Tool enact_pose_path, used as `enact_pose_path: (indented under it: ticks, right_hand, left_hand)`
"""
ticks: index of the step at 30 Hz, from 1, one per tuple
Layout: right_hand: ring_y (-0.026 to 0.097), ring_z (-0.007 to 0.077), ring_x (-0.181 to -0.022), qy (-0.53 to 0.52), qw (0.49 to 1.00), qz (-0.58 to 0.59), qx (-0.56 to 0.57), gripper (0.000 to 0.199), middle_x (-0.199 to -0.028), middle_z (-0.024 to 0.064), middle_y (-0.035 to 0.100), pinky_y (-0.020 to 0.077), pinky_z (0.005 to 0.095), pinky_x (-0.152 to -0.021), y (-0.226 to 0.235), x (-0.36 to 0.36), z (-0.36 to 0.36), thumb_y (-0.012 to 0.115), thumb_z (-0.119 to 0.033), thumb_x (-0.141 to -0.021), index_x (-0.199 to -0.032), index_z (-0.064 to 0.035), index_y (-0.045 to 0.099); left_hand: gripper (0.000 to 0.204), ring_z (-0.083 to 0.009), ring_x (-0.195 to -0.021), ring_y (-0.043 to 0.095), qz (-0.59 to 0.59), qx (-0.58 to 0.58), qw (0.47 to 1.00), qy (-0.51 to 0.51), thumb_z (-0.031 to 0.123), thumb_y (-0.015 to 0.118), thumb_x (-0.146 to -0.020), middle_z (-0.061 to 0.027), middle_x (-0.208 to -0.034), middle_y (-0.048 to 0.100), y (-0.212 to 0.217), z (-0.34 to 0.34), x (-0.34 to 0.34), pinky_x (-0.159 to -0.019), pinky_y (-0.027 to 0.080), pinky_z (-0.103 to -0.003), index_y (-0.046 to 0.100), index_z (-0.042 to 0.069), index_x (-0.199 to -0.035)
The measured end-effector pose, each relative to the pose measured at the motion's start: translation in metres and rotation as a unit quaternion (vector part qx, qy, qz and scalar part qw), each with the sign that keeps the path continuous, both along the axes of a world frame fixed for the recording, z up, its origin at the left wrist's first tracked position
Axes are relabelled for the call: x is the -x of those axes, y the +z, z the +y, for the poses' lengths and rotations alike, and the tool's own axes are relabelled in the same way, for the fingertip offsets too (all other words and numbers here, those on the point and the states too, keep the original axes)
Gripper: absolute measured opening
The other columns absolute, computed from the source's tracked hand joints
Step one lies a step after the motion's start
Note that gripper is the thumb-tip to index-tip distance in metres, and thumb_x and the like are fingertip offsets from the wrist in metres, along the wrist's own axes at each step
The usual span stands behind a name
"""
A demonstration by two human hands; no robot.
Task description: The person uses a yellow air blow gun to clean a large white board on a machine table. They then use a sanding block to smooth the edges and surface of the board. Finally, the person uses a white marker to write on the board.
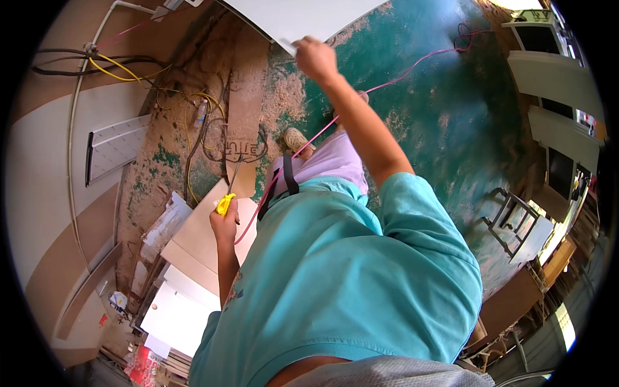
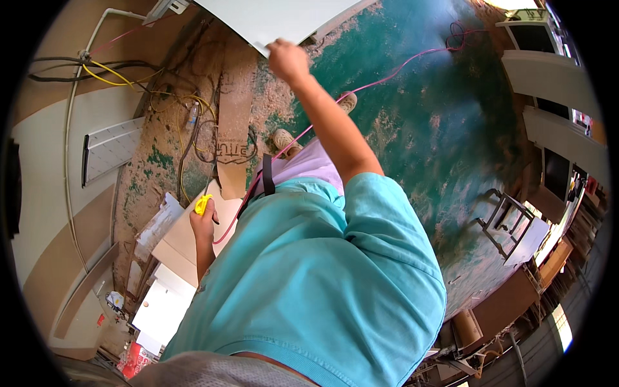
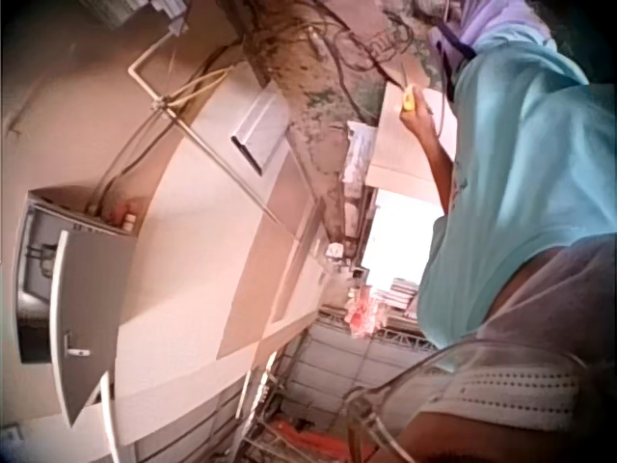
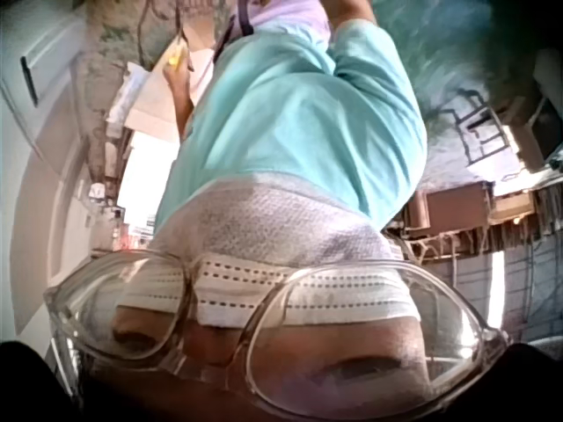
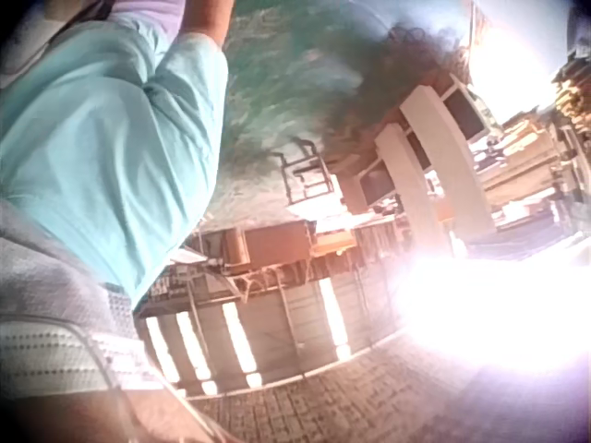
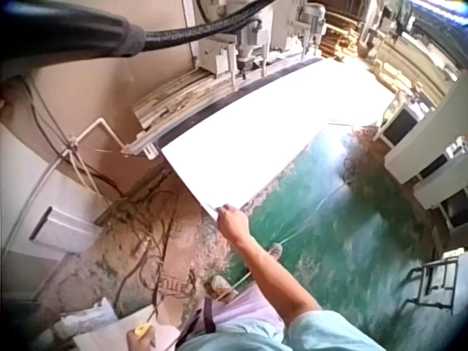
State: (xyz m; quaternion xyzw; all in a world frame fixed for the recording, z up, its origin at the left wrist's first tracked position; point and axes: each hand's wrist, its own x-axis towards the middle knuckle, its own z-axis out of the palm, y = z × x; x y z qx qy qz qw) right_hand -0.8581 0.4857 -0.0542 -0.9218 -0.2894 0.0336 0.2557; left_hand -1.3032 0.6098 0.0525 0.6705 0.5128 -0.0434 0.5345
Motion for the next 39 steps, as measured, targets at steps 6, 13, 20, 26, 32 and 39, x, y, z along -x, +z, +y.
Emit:
enact_pose_path:
  ticks: [6, 13, 20, 26, 32, 39]
  right_hand:
    - [0.069, 0.0296, -0.082, 0.055, 0.991, -0.072, 0.099, 0.017, -0.091, 0.0098, 0.068, 0.0591, 0.0425, -0.071, -0.005, -0.028, -0.03, 0.055, -0.012, -0.087, -0.092, -0.008, 0.071]
    - [0.068, 0.0343, -0.095, 0.24, 0.95, 0.18, 0.091, 0.021, -0.102, 0.0091, 0.068, 0.0558, 0.0456, -0.075, -0.012, 0.136, -0.039, 0.057, -0.014, -0.081, -0.095, -0.0126, 0.072]
    - [0.065, 0.0333, -0.09, -0.328, 0.929, 0.1, -0.141, 0.023, -0.096, 0.0167, 0.067, 0.0512, 0.0401, -0.08, 0.003, -0.086, -0.264, 0.066, -0.019, -0.082, -0.098, -0.003, 0.069]
    - [0.067, 0.0246, -0.085, -0.416, 0.896, -0.032, -0.153, 0.026, -0.092, 0.0144, 0.07, 0.0518, 0.0346, -0.077, 0.07, -0.231, -0.466, 0.065, -0.017, -0.08, -0.099, -0.0002, 0.069]
    - [0.066, 0.02, -0.077, -0.413, 0.899, -0.077, -0.124, 0.023, -0.085, 0.0103, 0.07, 0.0519, 0.0312, -0.073, 0.151, -0.362, -0.58, 0.066, -0.014, -0.081, -0.099, -0.0011, 0.07]
    - [0.069, 0.0329, -0.083, -0.403, 0.893, -0.143, -0.14, 0.019, -0.088, 0.0159, 0.071, 0.0532, 0.0385, -0.075, 0.166, -0.538, -0.557, 0.063, -0.017, -0.081, -0.093, -0.0046, 0.07]
  left_hand:
    - [0.036, -0.009, -0.052, 0.052, -0.002, 0.028, 0.999, -0.04, 0.031, 0.069, -0.093, -0.0002, -0.058, 0.057, -0.021, -0.006, 0.009, -0.051, 0.041, -0.027, 0.065, 0.002, -0.074]
    - [0.049, -0.0132, -0.066, 0.06, 0.003, 0.001, 0.99, -0.14, 0.05, 0.064, -0.092, -0.0027, -0.071, 0.068, -0.04, 0.012, -0.074, -0.064, 0.046, -0.03, 0.071, 0.003, -0.084]
    - [0.048, -0.0149, -0.056, 0.063, -0.045, 0.079, 0.911, -0.403, 0.054, 0.069, -0.085, -0.0026, -0.059, 0.064, -0.013, -0.063, -0.241, -0.054, 0.046, -0.031, 0.073, 0.007, -0.077]
    - [0.046, -0.0288, -0.072, 0.07, -0.107, 0.055, 0.774, -0.622, 0.057, 0.071, -0.08, -0.011, -0.077, 0.072, 0.045, -0.17, -0.415, -0.064, 0.053, -0.038, 0.077, 0.014, -0.094]
    - [0.046, -0.0324, -0.068, 0.066, -0.173, -0.031, 0.641, -0.747, 0.062, 0.071, -0.076, -0.01, -0.07, 0.068, 0.103, -0.248, -0.557, -0.06, 0.049, -0.041, 0.075, 0.017, -0.081]
    - [0.039, -0.0198, -0.057, 0.063, -0.114, 0.07, 0.801, -0.583, 0.046, 0.073, -0.082, -0.0071, -0.063, 0.065, 0.062, -0.213, -0.71, -0.056, 0.047, -0.034, 0.07, 0.007, -0.076]
